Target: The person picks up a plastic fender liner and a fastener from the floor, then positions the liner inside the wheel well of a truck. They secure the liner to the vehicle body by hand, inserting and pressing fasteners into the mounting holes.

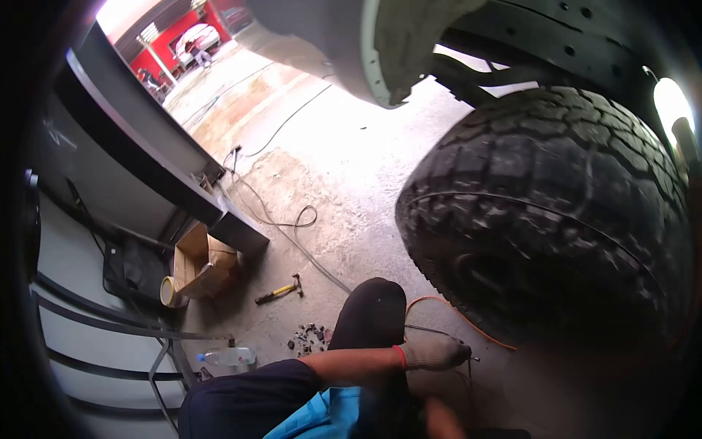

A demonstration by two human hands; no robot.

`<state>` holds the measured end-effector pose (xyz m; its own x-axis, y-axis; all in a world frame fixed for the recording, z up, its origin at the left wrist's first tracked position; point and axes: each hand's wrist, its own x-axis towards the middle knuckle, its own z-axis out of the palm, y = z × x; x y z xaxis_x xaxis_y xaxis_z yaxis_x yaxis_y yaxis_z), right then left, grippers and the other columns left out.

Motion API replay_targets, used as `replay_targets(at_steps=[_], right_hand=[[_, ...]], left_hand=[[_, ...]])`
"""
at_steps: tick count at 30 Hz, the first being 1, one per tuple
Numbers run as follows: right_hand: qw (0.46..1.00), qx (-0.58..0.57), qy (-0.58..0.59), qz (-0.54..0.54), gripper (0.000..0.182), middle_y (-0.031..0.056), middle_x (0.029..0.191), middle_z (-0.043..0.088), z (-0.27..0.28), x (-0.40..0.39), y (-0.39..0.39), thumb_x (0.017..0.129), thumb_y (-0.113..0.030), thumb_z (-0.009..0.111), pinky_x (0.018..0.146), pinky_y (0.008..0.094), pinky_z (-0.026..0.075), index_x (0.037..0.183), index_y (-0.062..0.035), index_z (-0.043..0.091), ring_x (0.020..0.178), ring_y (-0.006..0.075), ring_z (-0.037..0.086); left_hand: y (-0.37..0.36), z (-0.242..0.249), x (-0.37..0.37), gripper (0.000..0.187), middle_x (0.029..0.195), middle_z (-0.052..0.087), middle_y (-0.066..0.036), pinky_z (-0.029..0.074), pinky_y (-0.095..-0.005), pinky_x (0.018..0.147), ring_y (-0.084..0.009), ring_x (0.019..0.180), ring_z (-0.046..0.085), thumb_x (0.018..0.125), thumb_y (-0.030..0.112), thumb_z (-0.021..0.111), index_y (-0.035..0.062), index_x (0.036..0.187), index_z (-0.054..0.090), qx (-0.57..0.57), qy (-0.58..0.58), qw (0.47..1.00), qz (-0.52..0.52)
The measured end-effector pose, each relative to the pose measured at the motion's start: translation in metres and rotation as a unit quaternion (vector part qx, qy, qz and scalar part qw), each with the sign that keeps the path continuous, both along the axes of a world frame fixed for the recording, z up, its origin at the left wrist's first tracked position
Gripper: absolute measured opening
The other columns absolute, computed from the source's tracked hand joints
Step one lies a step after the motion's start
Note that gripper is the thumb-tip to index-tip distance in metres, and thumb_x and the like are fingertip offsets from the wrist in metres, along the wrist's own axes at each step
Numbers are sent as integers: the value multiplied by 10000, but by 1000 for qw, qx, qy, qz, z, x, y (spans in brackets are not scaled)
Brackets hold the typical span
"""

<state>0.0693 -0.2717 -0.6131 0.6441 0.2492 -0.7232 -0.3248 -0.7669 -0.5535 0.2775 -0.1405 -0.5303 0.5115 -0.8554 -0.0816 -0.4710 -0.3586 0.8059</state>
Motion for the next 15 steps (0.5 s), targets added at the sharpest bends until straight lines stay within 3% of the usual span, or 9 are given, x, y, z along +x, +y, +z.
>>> replay_targets(at_steps=[1, 6, 9, 12, 15], right_hand=[[1000, -13, -6, -1, 384, 139, 1211, 682, -5, 10, 2, 898, -321, 630, 971, 421, 505, 1210, -102, 674, 1121, 316, 653], [991, -96, -87, 18, 385, 127, 1205, 686, -43, 57, 8, 902, -328, 631, 959, 419, 509, 1215, -108, 671, 1111, 305, 658], [981, -139, -137, 27, 386, 119, 1202, 688, -56, 78, 5, 905, -332, 632, 953, 417, 511, 1218, -111, 670, 1105, 298, 661], [968, -169, -185, 35, 386, 111, 1199, 690, -61, 83, -4, 908, -337, 633, 946, 416, 514, 1221, -114, 668, 1099, 292, 664], [953, -187, -233, 50, 387, 104, 1196, 691, -59, 77, -14, 910, -341, 633, 939, 414, 516, 1224, -118, 666, 1093, 285, 666]], left_hand=[[8, 12, -1, 208, 892, 652, -213, 492, -530, 756, -424, 865, 654, 975, 209, 499, 45, 922, 616, -1, 10, 1000, 12], [15, 8, -16, 154, 887, 657, -189, 495, -536, 698, -419, 806, 655, 952, 217, 545, 87, 937, 626, -69, -25, 997, 2], [9, 10, -14, 150, 899, 667, -184, 502, -527, 709, -415, 830, 660, 944, 217, 558, 92, 947, 638, -86, 14, 996, 4], [11, 21, -16, 146, 912, 680, -174, 512, -503, 733, -400, 869, 669, 923, 205, 574, 98, 974, 660, -107, -45, 993, 9], [23, 32, -23, 169, 925, 689, -167, 516, -490, 768, -383, 900, 676, 889, 188, 597, 101, 1007, 681, -79, -32, 996, 29]])
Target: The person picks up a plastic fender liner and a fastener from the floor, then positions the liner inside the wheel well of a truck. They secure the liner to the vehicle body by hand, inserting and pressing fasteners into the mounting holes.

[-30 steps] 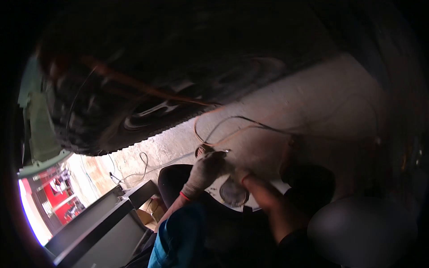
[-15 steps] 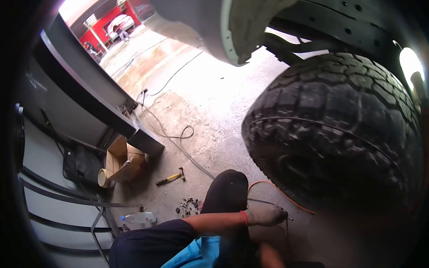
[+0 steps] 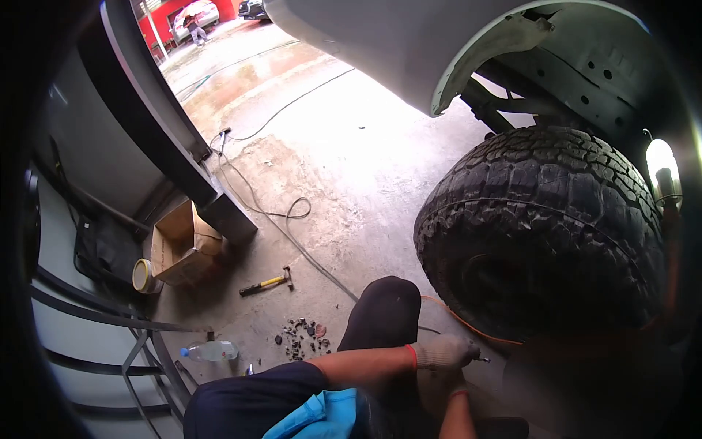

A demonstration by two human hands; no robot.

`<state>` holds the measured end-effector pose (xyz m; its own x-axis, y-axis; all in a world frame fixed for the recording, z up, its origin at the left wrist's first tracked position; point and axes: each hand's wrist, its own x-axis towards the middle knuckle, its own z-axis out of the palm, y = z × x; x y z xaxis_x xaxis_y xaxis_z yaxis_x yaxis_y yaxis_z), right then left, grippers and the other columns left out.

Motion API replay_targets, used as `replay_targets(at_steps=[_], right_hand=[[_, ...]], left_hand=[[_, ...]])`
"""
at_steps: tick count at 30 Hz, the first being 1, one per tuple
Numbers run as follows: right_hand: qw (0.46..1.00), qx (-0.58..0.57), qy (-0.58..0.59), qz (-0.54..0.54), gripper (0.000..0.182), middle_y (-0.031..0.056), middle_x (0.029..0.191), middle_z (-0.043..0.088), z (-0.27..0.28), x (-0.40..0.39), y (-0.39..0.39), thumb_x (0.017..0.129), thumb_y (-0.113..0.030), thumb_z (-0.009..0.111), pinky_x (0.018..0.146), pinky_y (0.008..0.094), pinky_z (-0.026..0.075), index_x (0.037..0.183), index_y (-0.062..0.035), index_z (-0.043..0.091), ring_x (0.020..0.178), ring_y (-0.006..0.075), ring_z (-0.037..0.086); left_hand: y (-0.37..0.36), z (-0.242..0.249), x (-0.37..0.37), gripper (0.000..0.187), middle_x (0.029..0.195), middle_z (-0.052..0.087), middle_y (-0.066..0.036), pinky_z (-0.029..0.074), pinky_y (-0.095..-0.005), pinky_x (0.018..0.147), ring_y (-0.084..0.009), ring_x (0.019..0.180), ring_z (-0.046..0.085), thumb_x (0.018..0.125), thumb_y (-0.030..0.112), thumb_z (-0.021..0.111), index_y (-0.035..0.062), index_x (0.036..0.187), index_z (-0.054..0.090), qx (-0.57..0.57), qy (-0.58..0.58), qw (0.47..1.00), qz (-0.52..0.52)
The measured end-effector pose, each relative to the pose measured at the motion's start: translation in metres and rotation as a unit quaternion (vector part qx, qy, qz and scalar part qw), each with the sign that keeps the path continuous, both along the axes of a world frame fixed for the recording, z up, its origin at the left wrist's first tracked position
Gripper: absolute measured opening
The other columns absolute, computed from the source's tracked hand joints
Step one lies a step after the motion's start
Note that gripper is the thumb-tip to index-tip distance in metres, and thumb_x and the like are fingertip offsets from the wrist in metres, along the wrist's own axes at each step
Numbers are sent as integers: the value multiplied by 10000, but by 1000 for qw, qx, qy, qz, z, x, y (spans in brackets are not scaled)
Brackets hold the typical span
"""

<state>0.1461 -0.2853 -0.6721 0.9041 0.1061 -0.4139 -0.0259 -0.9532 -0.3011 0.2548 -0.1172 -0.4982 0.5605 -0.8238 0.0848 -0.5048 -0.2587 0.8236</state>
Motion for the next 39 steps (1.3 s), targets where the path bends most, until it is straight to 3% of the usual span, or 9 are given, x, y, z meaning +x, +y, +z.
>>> replay_targets(at_steps=[7, 9, 10, 12, 18, 23, 30, 34, 39], right_hand=[[986, -36, -144, 81, 388, 86, 1188, 696, 37, -6, -24, 917, -352, 635, 923, 410, 521, 1231, -125, 662, 1079, 270, 673], [942, 274, -89, -174, 370, 60, 1147, 690, 93, -12, -3, 942, -354, 639, 860, 378, 532, 1225, -116, 653, 1005, 227, 674], [741, 547, -25, -388, 354, 34, 1105, 683, 126, -10, 8, 968, -356, 642, 797, 347, 543, 1219, -107, 644, 931, 185, 675], [754, 522, -52, -396, 314, 1, 1064, 656, 165, -11, 12, 1023, -325, 586, 717, 292, 529, 1214, -81, 636, 836, 122, 641], [767, 538, -154, -314, 352, 45, 1075, 669, 250, 5, -2, 1009, -203, 617, 827, 270, 532, 1315, -30, 598, 920, 105, 636], [760, 558, -213, -258, 340, 73, 1108, 676, 356, 44, 35, 997, -96, 617, 919, 277, 522, 1313, 24, 581, 990, 126, 640], [788, 560, -254, -16, 351, 71, 1121, 679, 481, 138, 49, 998, -132, 627, 905, 272, 524, 1304, 35, 587, 985, 113, 633], [787, 562, -256, 6, 354, 59, 1086, 680, 528, 205, 53, 1007, -179, 622, 863, 262, 528, 1299, 20, 598, 971, 104, 631], [715, 644, -270, -32, 369, 32, 1046, 683, 544, 272, 53, 995, -255, 642, 766, 260, 540, 1285, -33, 596, 879, 123, 667]], left_hand=[[15, 9, 10, 237, 1036, 684, -158, 524, -474, 849, -368, 975, 668, 904, 205, 633, 87, 1103, 688, -78, 17, 997, -14], [15, 14, 15, 256, 1056, 680, -161, 520, -471, 868, -366, 1001, 659, 914, 220, 633, 81, 1122, 687, -88, 1, 996, -13], [15, 15, 17, 275, 1076, 675, -163, 515, -469, 886, -364, 1027, 651, 924, 235, 632, 76, 1141, 687, -93, -15, 996, -4], [14, 16, 20, 299, 1073, 675, -167, 507, -465, 915, -363, 1047, 642, 927, 247, 636, 55, 1151, 682, -115, -22, 993, -1], [31, 29, 28, 297, 1104, 676, -202, 521, -428, 914, -362, 1060, 654, 919, 194, 657, 11, 1153, 676, -178, 36, 978, 105], [55, 31, 38, 328, 1117, 687, -111, 517, -330, 931, -183, 1071, 654, 997, 161, 613, -8, 1278, 598, -211, 125, 952, 184], [117, 84, 81, 286, 1111, 714, -145, 529, -338, 918, -209, 1046, 686, 973, 66, 594, 35, 1252, 651, -289, 13, 903, 318], [137, 166, 94, 259, 1037, 724, -154, 541, -329, 837, -215, 939, 696, 939, 56, 645, 4, 1191, 672, -193, -166, 873, 415], [136, 171, 117, 234, 1022, 674, -169, 527, -359, 815, -278, 928, 666, 932, 80, 643, 14, 1153, 684, -247, -196, 845, 433]])
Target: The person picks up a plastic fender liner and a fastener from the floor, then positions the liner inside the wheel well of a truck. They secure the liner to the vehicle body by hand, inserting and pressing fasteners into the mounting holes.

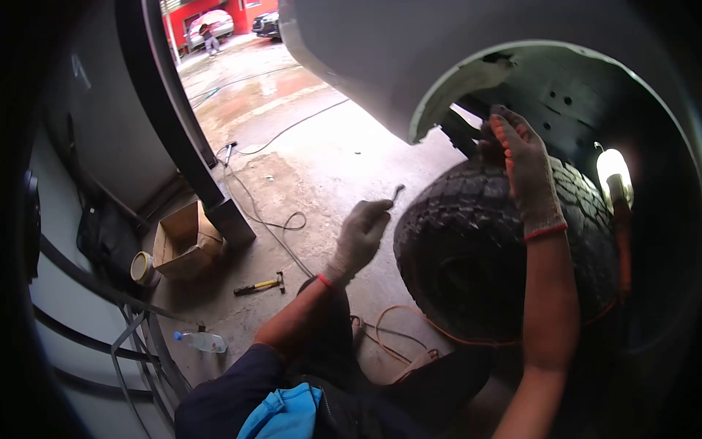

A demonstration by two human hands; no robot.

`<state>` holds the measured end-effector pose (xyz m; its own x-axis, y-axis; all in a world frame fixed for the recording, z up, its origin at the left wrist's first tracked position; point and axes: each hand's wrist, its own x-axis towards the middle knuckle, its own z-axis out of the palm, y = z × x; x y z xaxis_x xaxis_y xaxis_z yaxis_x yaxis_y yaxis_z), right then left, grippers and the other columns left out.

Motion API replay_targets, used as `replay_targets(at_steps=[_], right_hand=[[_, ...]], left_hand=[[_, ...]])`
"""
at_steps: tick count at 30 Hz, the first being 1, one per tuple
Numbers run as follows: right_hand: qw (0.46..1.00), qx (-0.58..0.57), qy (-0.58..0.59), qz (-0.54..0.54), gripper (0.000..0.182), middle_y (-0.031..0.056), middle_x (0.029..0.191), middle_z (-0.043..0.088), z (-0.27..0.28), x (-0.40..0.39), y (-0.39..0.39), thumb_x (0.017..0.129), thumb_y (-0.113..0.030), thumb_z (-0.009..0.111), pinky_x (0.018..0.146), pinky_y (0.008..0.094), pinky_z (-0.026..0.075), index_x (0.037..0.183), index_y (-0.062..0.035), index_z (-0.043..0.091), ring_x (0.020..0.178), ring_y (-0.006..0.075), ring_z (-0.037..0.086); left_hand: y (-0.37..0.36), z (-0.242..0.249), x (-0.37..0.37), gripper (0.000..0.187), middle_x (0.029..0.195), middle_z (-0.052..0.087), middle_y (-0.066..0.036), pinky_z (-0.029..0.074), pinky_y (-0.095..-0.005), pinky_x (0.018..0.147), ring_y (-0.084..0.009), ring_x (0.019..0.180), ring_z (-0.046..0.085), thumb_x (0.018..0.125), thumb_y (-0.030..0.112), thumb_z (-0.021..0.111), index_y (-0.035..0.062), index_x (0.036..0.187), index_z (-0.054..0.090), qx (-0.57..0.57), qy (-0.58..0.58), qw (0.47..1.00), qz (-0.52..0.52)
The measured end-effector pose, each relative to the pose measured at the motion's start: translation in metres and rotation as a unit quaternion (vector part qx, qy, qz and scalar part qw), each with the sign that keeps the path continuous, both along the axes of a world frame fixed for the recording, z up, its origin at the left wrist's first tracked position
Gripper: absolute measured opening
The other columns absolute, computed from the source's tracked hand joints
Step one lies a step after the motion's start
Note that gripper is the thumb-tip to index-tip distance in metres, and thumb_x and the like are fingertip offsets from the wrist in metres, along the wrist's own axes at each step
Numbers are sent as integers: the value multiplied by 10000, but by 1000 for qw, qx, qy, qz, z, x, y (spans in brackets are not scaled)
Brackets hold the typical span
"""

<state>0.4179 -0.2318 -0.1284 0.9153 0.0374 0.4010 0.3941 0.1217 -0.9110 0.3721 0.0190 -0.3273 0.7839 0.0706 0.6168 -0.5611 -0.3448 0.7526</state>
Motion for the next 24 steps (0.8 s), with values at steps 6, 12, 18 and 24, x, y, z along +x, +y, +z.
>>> replay_targets(at_steps=[6, 12, 18, 24], right_hand=[[995, -72, 31, -60, 390, 15, 1064, 684, 8, 42, 6, 974, -310, 661, 657, 282, 544, 1288, -92, 586, 791, 131, 682], [991, -116, -43, -40, 309, 31, 1115, 667, 29, 99, -6, 992, -281, 615, 817, 273, 505, 1205, -60, 651, 956, 115, 634], [976, -195, 1, -95, 314, 31, 1050, 676, 34, 141, -11, 983, -272, 593, 806, 270, 481, 1166, -26, 664, 923, 108, 610], [957, -286, 26, -47, 417, 19, 921, 665, 49, 126, 21, 988, -401, 582, 690, 294, 514, 1150, -25, 662, 725, 110, 606]], left_hand=[[-5, 7, 31, 278, 987, 628, -164, 516, -374, 832, -308, 926, 637, 891, 162, 677, 37, 1137, 706, 24, 56, 998, 3], [-2, 17, 58, 270, 988, 645, -170, 541, -402, 786, -320, 879, 673, 887, 188, 690, 29, 1103, 710, 33, 42, 998, -29], [3, 55, 83, 238, 982, 659, -157, 546, -395, 763, -319, 851, 683, 879, 180, 705, 26, 1061, 708, 55, -16, 998, -26], [-7, 89, 100, 188, 961, 671, -143, 544, -403, 732, -320, 827, 690, 882, 164, 703, 37, 1021, 701, 62, -75, 994, -46]])
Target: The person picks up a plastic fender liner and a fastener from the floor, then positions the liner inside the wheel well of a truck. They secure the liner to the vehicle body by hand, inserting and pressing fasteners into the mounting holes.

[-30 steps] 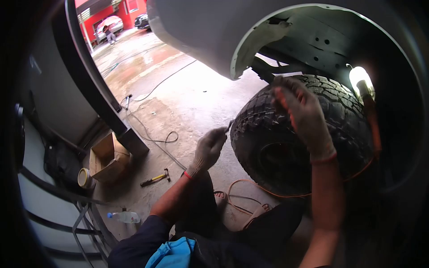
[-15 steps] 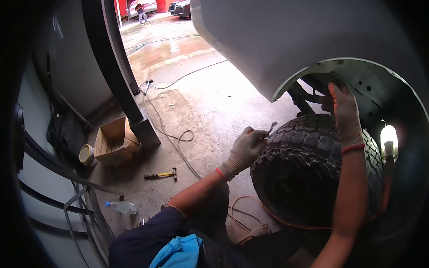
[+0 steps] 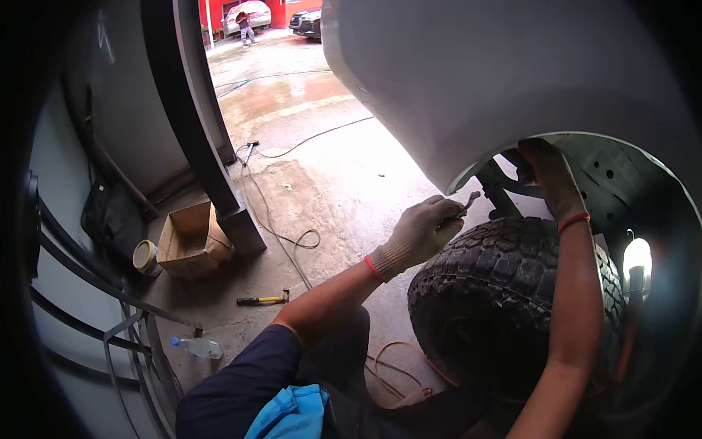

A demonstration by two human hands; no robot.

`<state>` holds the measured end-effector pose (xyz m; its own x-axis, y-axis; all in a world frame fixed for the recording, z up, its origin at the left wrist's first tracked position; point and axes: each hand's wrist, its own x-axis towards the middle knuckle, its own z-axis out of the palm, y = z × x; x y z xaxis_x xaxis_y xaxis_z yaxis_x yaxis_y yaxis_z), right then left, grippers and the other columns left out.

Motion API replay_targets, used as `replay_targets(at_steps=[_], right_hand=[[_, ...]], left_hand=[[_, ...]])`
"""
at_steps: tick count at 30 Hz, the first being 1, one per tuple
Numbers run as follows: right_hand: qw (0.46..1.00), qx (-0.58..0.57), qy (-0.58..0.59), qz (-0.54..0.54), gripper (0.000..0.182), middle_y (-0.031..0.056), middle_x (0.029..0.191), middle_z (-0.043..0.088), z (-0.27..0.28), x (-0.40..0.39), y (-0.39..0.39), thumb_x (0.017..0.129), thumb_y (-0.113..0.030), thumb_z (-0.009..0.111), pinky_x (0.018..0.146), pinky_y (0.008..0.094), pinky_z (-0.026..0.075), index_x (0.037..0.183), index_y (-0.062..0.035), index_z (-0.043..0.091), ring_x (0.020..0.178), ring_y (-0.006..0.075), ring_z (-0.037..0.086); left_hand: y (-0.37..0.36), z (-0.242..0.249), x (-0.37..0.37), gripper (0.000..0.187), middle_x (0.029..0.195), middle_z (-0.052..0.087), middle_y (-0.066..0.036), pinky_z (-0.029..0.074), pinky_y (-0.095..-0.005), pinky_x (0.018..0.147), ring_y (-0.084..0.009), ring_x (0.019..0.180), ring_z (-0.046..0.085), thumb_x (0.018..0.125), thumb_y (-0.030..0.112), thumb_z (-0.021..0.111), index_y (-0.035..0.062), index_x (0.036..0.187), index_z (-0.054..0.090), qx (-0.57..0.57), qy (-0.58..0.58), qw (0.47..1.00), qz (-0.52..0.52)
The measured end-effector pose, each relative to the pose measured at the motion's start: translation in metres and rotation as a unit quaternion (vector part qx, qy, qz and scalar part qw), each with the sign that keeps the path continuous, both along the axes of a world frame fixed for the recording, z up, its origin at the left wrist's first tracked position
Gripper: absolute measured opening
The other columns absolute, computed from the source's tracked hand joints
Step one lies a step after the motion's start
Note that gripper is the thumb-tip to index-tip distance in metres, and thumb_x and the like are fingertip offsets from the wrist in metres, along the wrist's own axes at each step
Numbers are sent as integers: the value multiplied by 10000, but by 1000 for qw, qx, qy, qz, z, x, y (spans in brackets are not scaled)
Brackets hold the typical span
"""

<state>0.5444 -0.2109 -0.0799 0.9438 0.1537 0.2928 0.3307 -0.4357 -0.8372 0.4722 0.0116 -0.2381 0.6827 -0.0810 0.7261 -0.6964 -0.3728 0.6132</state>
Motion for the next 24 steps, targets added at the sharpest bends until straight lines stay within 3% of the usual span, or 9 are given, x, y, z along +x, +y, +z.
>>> replay_targets(at_steps=[3, 6, 10, 13, 14, 16, 19, 21, 24], right_hand=[[990, -110, -87, 33, 438, 16, 936, 673, -2, 13, 4, 980, -421, 590, 697, 291, 524, 1159, -27, 661, 732, 106, 612], [999, -53, -6, 11, 464, 47, 969, 688, 0, 13, 5, 976, -434, 608, 699, 286, 537, 1172, -16, 656, 750, 103, 627], [991, -113, -64, 44, 471, 49, 937, 679, -5, 24, -3, 980, -434, 600, 715, 294, 544, 1175, -9, 653, 761, 109, 637], [994, -65, -51, 78, 413, 43, 928, 672, -3, 17, 1, 913, -323, 708, 719, 302, 552, 1181, -15, 649, 789, 123, 650], [944, -220, -215, 120, 437, 61, 931, 673, 0, 9, 3, 842, -270, 768, 719, 313, 552, 1180, -21, 643, 796, 156, 658], [841, -361, -368, 164, 487, 78, 934, 674, 3, 3, 9, 772, -216, 828, 719, 325, 553, 1179, -27, 638, 803, 188, 666], [861, -411, -280, 111, 460, 141, 1043, 680, -1, 12, 8, 774, -300, 804, 808, 401, 546, 1106, -24, 646, 963, 332, 670], [791, -414, -440, 96, 555, 177, 1004, 655, -13, 28, -3, 660, -183, 872, 747, 411, 541, 1136, -37, 625, 890, 361, 658], [819, -398, -405, 83, 522, 185, 1034, 654, -26, 53, -30, 678, -173, 839, 761, 427, 538, 1133, -30, 626, 922, 372, 658]], left_hand=[[-7, 6, 8, 181, 933, 679, -143, 548, -404, 723, -324, 806, 690, 884, 166, 702, 44, 1016, 695, -10, -23, 1000, 4], [-15, 9, 11, 181, 922, 678, -149, 549, -422, 738, -330, 818, 690, 878, 168, 692, 46, 1012, 693, -4, -18, 1000, -5], [-20, 20, 20, 180, 915, 671, -162, 533, -454, 758, -352, 850, 682, 898, 203, 664, 48, 986, 686, 29, -21, 999, 12], [-19, 37, 27, 189, 913, 662, -172, 533, -458, 758, -360, 848, 678, 916, 216, 643, 45, 983, 688, 49, -29, 998, 16], [-18, 40, 29, 189, 913, 662, -172, 533, -458, 758, -360, 848, 678, 916, 216, 643, 45, 983, 688, 45, -27, 998, 21], [-16, 45, 33, 198, 927, 661, -187, 536, -464, 754, -367, 857, 678, 930, 224, 628, 44, 979, 696, 56, -32, 997, 47], [-9, 40, 30, 208, 952, 664, -198, 542, -463, 766, -367, 876, 681, 938, 231, 624, 40, 968, 700, 43, -30, 997, 54], [-7, 35, 24, 214, 957, 664, -202, 544, -462, 774, -367, 882, 682, 942, 237, 621, 40, 965, 702, 44, -19, 997, 62], [-7, 29, 19, 221, 954, 666, -200, 547, -461, 785, -370, 890, 683, 947, 248, 622, 44, 968, 703, 63, 12, 996, 66]])
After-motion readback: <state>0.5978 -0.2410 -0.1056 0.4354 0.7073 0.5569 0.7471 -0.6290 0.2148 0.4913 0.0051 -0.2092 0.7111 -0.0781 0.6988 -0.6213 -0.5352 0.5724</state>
